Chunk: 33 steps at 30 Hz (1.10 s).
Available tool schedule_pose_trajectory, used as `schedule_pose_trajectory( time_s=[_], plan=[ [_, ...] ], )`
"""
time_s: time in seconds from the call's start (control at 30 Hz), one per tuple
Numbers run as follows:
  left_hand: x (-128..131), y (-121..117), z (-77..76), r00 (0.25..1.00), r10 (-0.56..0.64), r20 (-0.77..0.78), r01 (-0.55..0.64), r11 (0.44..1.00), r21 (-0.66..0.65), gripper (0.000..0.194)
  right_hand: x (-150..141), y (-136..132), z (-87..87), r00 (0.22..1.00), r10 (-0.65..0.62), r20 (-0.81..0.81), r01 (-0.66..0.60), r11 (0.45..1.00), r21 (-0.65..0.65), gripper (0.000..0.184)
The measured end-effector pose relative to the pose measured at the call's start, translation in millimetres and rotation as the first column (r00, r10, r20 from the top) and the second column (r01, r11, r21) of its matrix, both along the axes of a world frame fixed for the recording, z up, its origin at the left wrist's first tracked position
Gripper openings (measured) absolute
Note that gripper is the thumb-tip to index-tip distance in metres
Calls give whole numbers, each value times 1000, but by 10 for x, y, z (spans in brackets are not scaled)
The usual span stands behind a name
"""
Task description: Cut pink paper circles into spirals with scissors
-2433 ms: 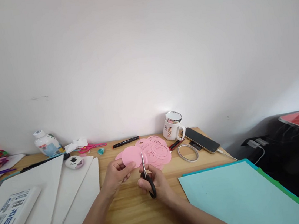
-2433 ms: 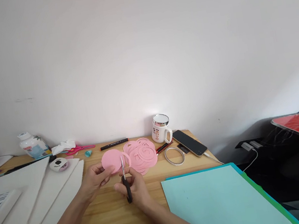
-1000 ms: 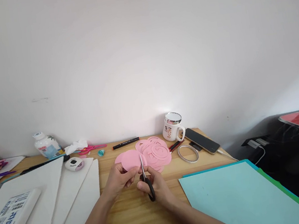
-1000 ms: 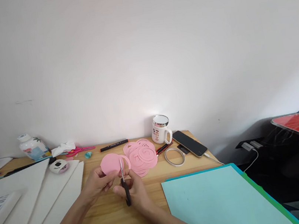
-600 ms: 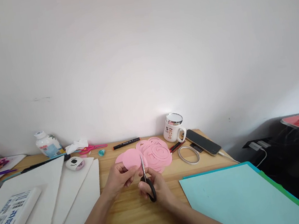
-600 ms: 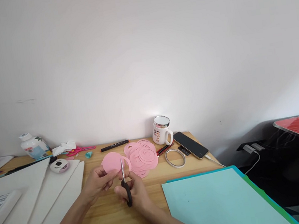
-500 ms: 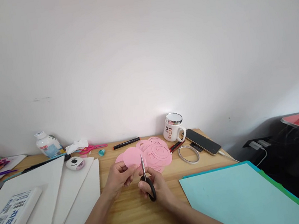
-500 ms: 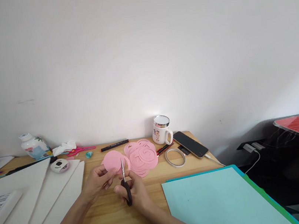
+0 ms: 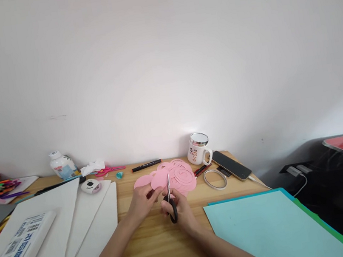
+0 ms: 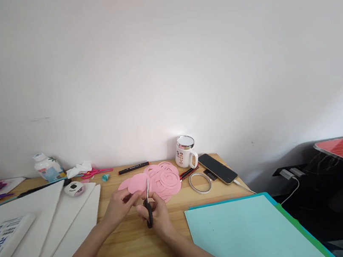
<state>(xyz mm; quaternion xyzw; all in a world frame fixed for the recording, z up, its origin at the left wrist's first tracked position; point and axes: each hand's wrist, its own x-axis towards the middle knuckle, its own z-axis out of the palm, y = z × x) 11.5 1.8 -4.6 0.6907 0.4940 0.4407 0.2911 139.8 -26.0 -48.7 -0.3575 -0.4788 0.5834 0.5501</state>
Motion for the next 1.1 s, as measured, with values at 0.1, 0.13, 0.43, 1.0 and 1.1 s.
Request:
schedule_pose_trajectory(
  time_s=[0.1,0.13,0.43,1.0,1.1],
  plan=[
    [15,-29,58,1000,2,-12,-2,1000,-15,38,9,-10,29,1000,2,14,-3,1000,8,35],
    [19,-50,74,1000,-10,3,10,999,-51,35,10,-16,45,1000,7,19,-7,1000,14,35],
    [37,-282,67,890,67,451,73,955,-287,32,-22,-116,175,991,133,16,-134,990,53,40],
    [38,-385,-130,888,124,442,52,930,-364,27,108,-122,65,966,255,-29,-255,967,2,49],
    [32,-388,-130,882,122,455,63,927,-370,25,105,-130,53,968,248,-37,-248,969,-12,49]
  ],
)
